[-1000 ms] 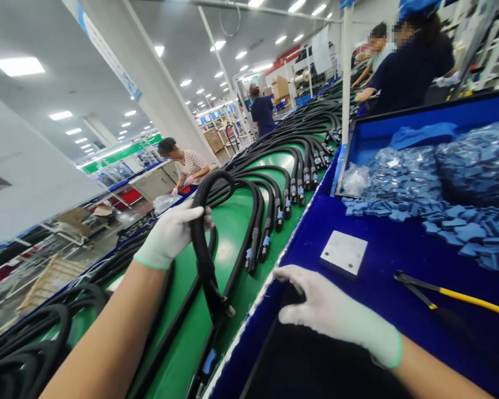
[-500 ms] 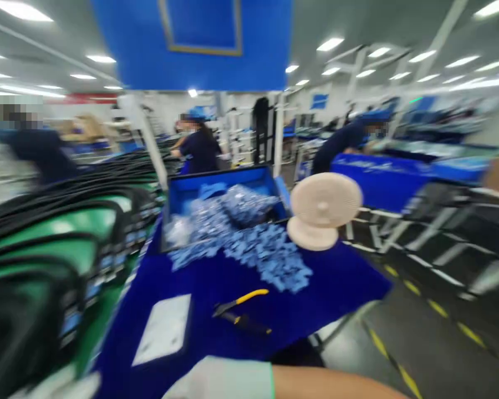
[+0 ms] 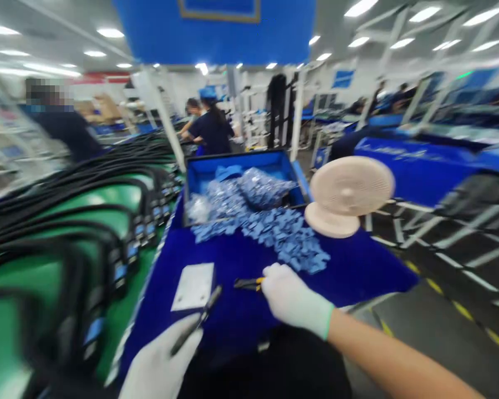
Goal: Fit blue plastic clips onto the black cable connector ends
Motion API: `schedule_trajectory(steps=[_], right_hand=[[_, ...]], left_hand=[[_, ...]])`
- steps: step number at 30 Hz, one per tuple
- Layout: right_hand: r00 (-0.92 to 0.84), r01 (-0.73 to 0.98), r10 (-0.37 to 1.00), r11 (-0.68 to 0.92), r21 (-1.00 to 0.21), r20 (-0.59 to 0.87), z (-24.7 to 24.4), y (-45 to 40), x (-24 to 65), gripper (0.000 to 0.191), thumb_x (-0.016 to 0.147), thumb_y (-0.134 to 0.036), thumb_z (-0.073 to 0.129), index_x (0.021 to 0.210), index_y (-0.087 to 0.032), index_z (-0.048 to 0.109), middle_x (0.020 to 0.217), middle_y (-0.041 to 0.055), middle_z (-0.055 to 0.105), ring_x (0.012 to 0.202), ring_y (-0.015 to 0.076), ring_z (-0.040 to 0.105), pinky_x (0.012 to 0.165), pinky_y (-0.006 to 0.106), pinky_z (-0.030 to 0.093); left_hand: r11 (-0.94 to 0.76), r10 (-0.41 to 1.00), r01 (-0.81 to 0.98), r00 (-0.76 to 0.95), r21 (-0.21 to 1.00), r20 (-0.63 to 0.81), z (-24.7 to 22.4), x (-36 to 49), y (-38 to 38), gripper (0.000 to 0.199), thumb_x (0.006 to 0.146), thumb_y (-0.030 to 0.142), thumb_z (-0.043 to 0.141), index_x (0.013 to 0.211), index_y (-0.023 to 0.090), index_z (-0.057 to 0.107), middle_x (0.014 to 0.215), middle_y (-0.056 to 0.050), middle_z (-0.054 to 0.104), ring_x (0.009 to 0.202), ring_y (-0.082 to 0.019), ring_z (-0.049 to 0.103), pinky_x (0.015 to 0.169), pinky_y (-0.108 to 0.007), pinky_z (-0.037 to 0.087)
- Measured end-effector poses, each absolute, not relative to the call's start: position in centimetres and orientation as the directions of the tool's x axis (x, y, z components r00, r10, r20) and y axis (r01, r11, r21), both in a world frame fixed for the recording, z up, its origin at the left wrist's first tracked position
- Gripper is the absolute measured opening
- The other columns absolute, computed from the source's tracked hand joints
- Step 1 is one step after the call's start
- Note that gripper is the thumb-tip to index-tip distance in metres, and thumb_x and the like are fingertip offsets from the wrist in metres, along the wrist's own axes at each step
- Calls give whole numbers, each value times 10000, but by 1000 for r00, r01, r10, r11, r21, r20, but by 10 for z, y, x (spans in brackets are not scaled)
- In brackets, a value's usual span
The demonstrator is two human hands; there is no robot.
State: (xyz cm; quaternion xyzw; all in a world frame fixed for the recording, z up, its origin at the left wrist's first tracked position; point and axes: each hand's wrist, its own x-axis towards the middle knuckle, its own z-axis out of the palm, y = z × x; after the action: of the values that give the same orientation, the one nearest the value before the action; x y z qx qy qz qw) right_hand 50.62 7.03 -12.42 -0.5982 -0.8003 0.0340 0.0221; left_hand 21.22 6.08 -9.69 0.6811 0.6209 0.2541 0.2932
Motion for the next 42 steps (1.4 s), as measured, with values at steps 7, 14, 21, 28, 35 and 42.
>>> schedule_trajectory(steps=[7,14,21,28,35,42], right_hand=[[-224,601,963,17,-799,-149,-134,76,505,131,919,-229,517,894,-161,627,805,56,674,707,194,630,649,301,470],[-494,304,838,414,-858,229,-99,49,464,705,747,6,550,1404,-242,614,1449,102,617,1326,304,587,1144,474,462],[-541,286,744,602,-745,392,-83,49,451,738,772,23,511,1476,-200,538,1480,134,586,1363,289,565,1160,437,467],[-549,374,784,541,-753,291,-98,49,453,406,822,-34,531,1184,-188,631,1246,126,672,1122,266,645,992,409,526],[-400,649,916,262,-714,-27,-120,61,445,127,910,-155,536,1004,-211,600,926,47,675,773,193,619,683,302,447],[-438,646,899,325,-690,12,-117,65,450,322,937,-260,571,1244,-162,581,1064,125,705,905,254,681,763,325,462]], left_hand=[[149,983,463,23,874,-180,-88,219,71,436,869,414,685,1257,218,730,1156,-50,773,1043,-267,720,988,-370,533],[180,979,414,16,892,-205,-70,218,71,447,889,427,697,1275,205,732,977,-39,787,861,-222,711,792,-312,531],[120,984,461,60,879,-166,-71,218,72,436,915,402,659,1315,238,717,977,-15,781,848,-214,684,760,-298,515],[3,996,532,71,847,-48,-76,222,68,260,904,361,689,1115,250,793,1096,-13,771,1040,-242,693,934,-311,521],[-107,936,427,348,898,-54,-63,217,102,476,999,450,545,1390,203,658,1307,-73,712,1170,-287,671,1048,-394,518],[-168,902,457,428,873,-51,-56,229,123,397,946,373,613,1282,202,738,1319,-49,713,1259,-309,639,1147,-414,450]])
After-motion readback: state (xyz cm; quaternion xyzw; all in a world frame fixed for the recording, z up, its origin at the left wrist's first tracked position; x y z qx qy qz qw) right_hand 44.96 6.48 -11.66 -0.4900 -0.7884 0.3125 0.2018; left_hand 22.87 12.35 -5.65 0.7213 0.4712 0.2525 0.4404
